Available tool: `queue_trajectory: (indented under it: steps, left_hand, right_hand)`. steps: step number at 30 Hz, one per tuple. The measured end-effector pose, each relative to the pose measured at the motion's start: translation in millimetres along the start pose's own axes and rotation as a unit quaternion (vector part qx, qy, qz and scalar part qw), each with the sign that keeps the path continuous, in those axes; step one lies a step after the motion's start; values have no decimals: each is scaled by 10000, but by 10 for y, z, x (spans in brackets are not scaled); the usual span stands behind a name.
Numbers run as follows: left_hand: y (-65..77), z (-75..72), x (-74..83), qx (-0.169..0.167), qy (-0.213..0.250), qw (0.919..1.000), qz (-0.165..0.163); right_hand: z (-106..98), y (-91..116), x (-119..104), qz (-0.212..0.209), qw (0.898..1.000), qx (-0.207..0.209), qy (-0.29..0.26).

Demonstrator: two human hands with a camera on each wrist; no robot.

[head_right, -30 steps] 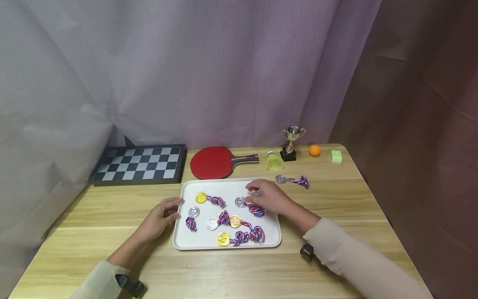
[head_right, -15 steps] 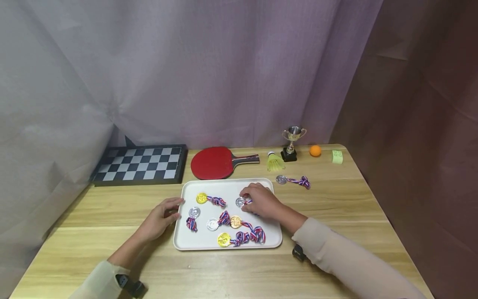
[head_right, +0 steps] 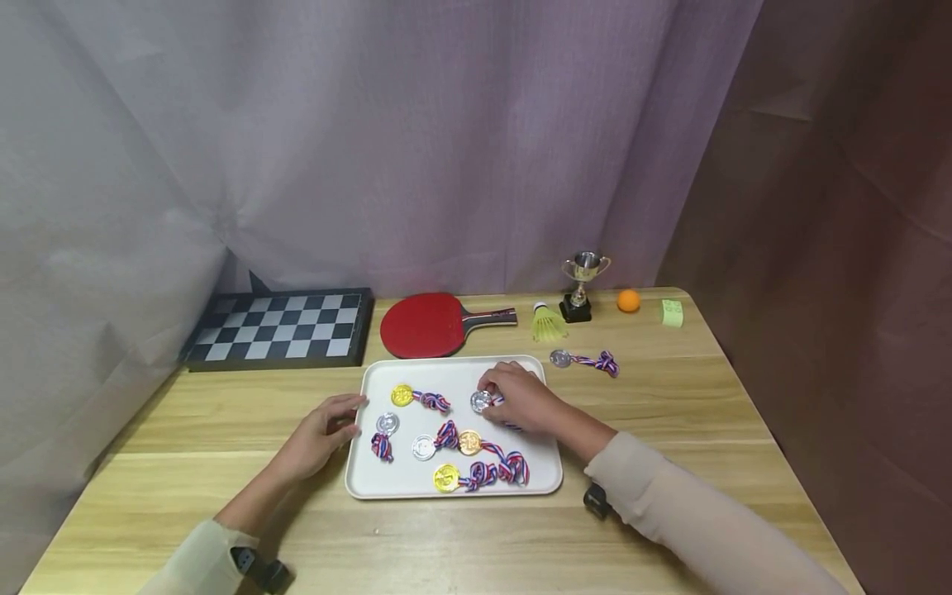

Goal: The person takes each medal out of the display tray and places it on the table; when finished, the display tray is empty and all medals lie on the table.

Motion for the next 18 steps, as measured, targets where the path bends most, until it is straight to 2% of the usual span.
queue_trajectory:
  steps: [4, 10, 18]
  left_hand:
    - [6, 1, 10, 4, -7, 10000, -23]
    - [9, 1, 19, -7, -6, 10000, -47]
    - [9, 0, 24, 5, -44, 10000, 13]
  right_hand:
    - [-87, 20, -24, -150, 9998, 152, -52]
    - [-265, 99, -22, -28, 9984, 339, -442]
    - [-618, 263, 25, -61, 9928, 631, -1019]
Point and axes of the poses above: each hand's wrist, its own y-axis away from the middle knuckle, its own z-axis out of the palm, x = y × z, the point moved 8 cm from there along -y, towards the middle knuckle, and after that the axes turned 2 degrees about -x, right-handed, at the moved point
